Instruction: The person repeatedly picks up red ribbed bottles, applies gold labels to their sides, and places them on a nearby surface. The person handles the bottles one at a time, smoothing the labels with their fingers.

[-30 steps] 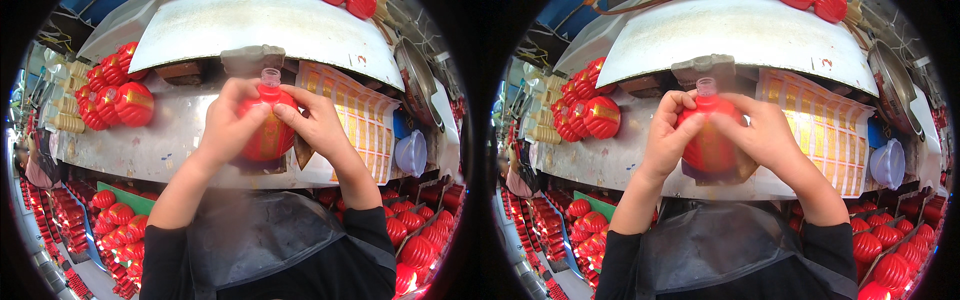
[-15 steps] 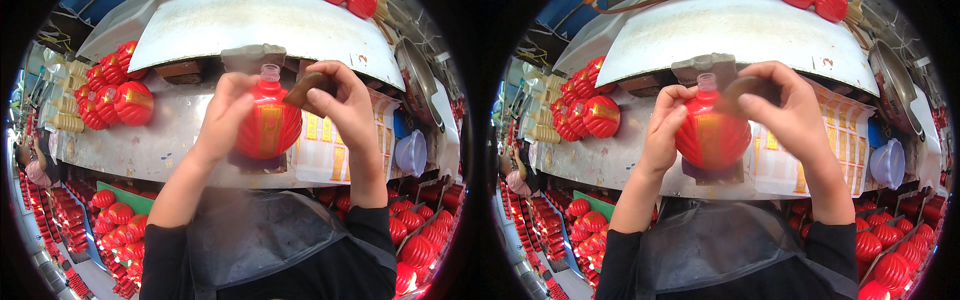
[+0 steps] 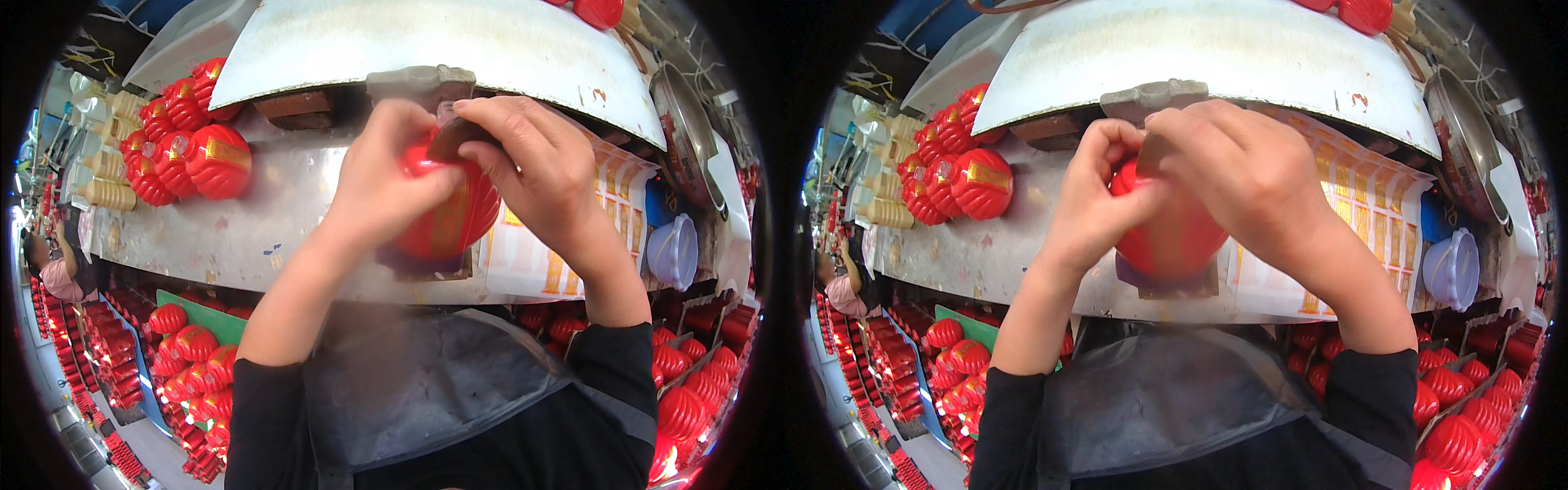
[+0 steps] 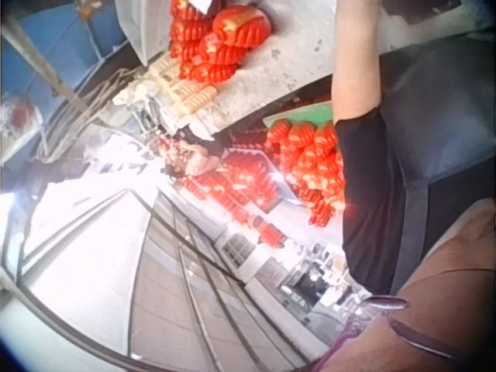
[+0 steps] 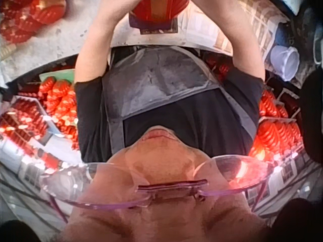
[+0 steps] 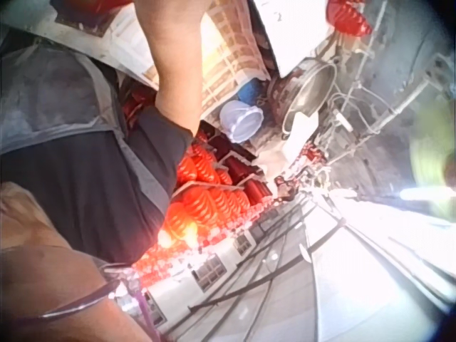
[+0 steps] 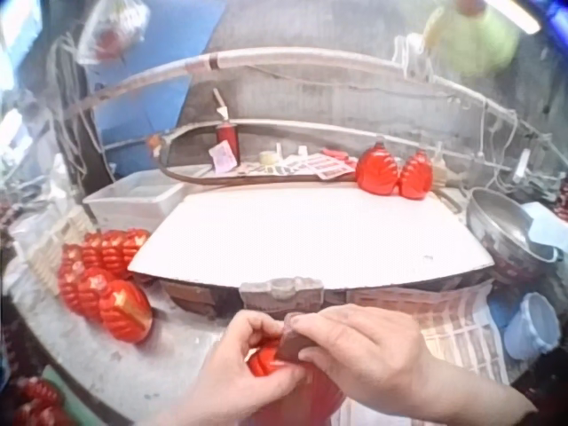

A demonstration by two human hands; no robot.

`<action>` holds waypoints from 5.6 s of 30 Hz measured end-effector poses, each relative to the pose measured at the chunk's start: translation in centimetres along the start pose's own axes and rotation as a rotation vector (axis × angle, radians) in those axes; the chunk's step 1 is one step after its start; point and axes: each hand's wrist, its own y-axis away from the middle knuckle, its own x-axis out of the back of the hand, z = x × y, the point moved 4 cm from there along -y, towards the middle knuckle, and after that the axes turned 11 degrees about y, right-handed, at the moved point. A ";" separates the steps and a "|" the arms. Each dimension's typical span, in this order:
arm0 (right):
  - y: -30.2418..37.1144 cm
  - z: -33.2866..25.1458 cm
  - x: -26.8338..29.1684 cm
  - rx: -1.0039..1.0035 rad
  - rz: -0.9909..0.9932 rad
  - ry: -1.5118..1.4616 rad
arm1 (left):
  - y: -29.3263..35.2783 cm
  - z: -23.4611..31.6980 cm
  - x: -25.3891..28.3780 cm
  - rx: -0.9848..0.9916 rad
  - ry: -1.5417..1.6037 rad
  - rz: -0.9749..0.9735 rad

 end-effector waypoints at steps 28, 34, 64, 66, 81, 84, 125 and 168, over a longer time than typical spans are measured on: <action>3.3 -2.5 -0.7 -0.015 0.041 -0.108 | -4.9 -3.3 1.4 0.238 0.190 0.125; 4.0 -3.8 -0.5 -0.065 -0.184 -0.288 | -4.7 -3.7 1.8 0.250 0.287 0.101; -0.6 1.5 -1.4 -0.194 -0.164 -0.080 | -0.6 -0.8 0.9 0.108 0.377 -0.040; -0.5 1.3 -1.3 -0.151 -0.133 -0.068 | -0.4 -0.5 0.9 0.096 0.358 -0.048; 2.9 2.0 -1.0 -0.079 0.103 -0.121 | -2.2 -0.3 0.2 0.185 0.210 0.073; 5.1 -1.3 -0.6 0.109 0.098 -0.127 | -3.2 -1.0 0.5 0.193 0.284 0.096; 1.7 -7.7 -0.4 0.100 0.086 -0.123 | 3.0 2.0 2.2 -0.106 0.436 0.420; -8.6 39.2 4.8 -0.852 -0.141 0.990 | 16.4 -4.6 63.5 -0.085 -0.521 1.344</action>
